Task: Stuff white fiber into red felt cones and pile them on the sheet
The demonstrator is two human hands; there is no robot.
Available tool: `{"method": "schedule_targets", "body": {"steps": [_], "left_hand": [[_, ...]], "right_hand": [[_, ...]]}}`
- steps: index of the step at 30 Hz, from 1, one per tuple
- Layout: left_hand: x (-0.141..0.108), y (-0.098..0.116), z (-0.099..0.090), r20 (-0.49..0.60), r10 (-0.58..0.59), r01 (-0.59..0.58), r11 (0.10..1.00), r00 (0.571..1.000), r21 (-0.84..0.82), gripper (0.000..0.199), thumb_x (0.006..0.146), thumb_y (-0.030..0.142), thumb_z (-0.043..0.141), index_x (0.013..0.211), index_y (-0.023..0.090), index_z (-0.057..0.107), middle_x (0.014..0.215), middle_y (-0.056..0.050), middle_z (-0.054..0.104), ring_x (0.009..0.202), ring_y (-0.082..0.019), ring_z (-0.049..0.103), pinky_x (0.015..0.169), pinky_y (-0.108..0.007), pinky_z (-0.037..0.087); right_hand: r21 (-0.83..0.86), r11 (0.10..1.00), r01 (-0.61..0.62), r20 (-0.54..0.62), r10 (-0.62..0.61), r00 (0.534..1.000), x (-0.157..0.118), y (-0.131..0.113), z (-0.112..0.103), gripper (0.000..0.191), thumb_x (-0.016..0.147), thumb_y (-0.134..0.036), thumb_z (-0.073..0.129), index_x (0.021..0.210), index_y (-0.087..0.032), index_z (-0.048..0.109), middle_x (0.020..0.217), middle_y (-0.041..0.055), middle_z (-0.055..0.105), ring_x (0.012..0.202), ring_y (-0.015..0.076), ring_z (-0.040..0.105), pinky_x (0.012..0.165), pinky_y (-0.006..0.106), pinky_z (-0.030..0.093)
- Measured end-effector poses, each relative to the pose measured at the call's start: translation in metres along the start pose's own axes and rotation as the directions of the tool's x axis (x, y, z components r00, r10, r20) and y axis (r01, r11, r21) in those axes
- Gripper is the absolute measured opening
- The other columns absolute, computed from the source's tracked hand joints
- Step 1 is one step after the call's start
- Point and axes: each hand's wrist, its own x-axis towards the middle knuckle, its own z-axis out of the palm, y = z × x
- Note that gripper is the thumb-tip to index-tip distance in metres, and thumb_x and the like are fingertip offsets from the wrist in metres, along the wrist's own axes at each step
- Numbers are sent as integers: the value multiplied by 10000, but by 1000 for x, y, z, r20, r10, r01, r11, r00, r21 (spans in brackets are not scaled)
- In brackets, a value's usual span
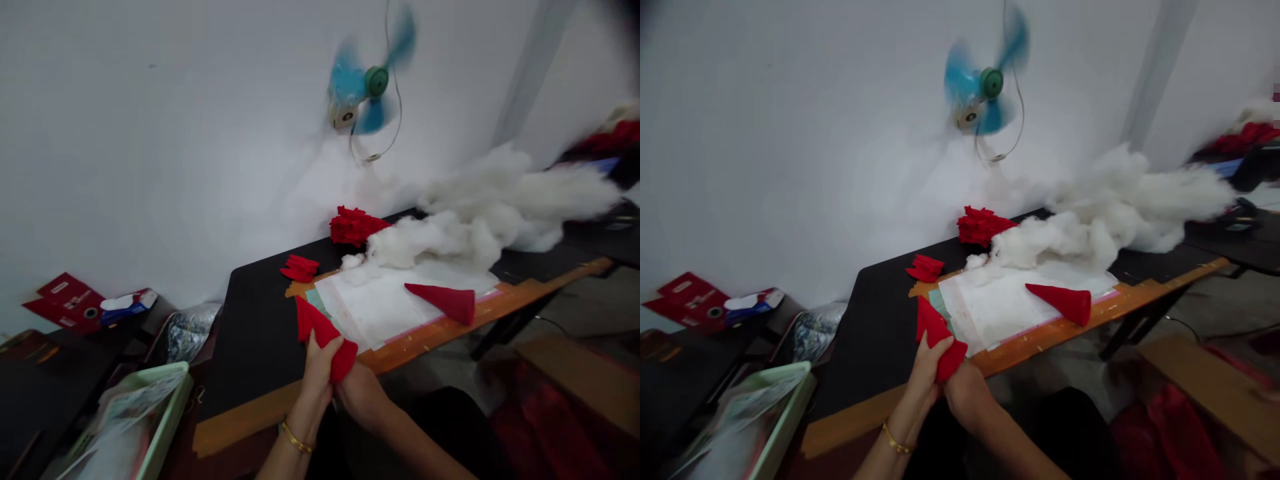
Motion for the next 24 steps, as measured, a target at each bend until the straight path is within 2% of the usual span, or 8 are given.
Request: {"method": "schedule_targets", "body": {"steps": [2, 4, 7, 12, 15, 18, 20, 24], "left_hand": [[3, 4, -4, -36, -10, 8, 999, 999, -54, 516, 609, 176, 825, 1086, 178, 628, 919, -44, 721, 744, -156, 683, 722, -265, 544], [5, 12, -7, -77, -34, 26, 995, 996, -97, 459, 612, 155, 804, 1037, 172, 631, 852, -34, 718, 680, -149, 674, 668, -256, 541], [4, 18, -4, -91, -85, 76, 992, 992, -96, 416, 630, 133, 788, 1015, 157, 632, 815, -39, 715, 648, -151, 673, 623, -247, 538], [-13, 4, 19, -62, -133, 126, 987, 989, -97, 291, 719, 110, 741, 990, 158, 645, 826, -19, 708, 681, -120, 673, 654, -208, 550], [-31, -8, 32, -37, -96, 93, 993, 995, -66, 296, 742, 76, 720, 1013, 177, 659, 865, -7, 716, 735, -108, 679, 700, -181, 553], [-40, -12, 38, -34, -103, 102, 995, 994, -11, 284, 745, 42, 696, 999, 165, 666, 859, -12, 718, 727, -106, 677, 685, -176, 550], [-35, -10, 37, -56, -96, 96, 995, 994, -1, 266, 727, 18, 680, 955, 153, 663, 814, -4, 710, 685, -97, 667, 658, -170, 542], [-17, -1, 25, -104, -146, 148, 989, 984, 6, 176, 676, 44, 666, 808, 143, 605, 677, 24, 654, 566, -89, 617, 566, -177, 504]], "right_hand": [[3, 999, 39, 29, -40, 999, -7, -6, -10, 483, 870, -110, 456, 1345, -138, 542, 1197, 173, 673, 1115, 254, 659, 921, 389, 579], [9, 999, 36, -97, -35, 995, -12, -12, -22, 477, 895, -85, 427, 1355, -171, 516, 1273, 170, 625, 1177, 235, 622, 965, 392, 555], [26, 1000, -1, -285, 9, 959, -14, -20, -34, 502, 891, -90, 478, 1378, -212, 467, 1346, 164, 549, 1246, 229, 560, 1008, 405, 523], [109, 994, 9, -274, 22, 961, -11, -9, -31, 386, 784, -51, 534, 1135, -199, 592, 1148, 102, 604, 1082, 196, 599, 926, 342, 537], [111, 993, -27, -351, 65, 934, -15, 5, -25, 283, 800, -55, 511, 1034, -192, 593, 1054, 84, 612, 996, 178, 605, 863, 308, 541], [98, 993, -61, -393, 94, 915, -20, 4, -26, 190, 827, -75, 497, 951, -186, 588, 967, 70, 607, 909, 163, 606, 798, 270, 543], [109, 992, -56, -371, 93, 924, -23, -5, -31, 229, 804, -63, 504, 980, -183, 590, 1015, 78, 612, 962, 164, 609, 846, 270, 540], [152, 988, -19, -311, 66, 948, -35, -32, -46, 446, 823, -81, 522, 1254, -198, 525, 1320, 110, 547, 1216, 173, 548, 1007, 300, 492]]}}
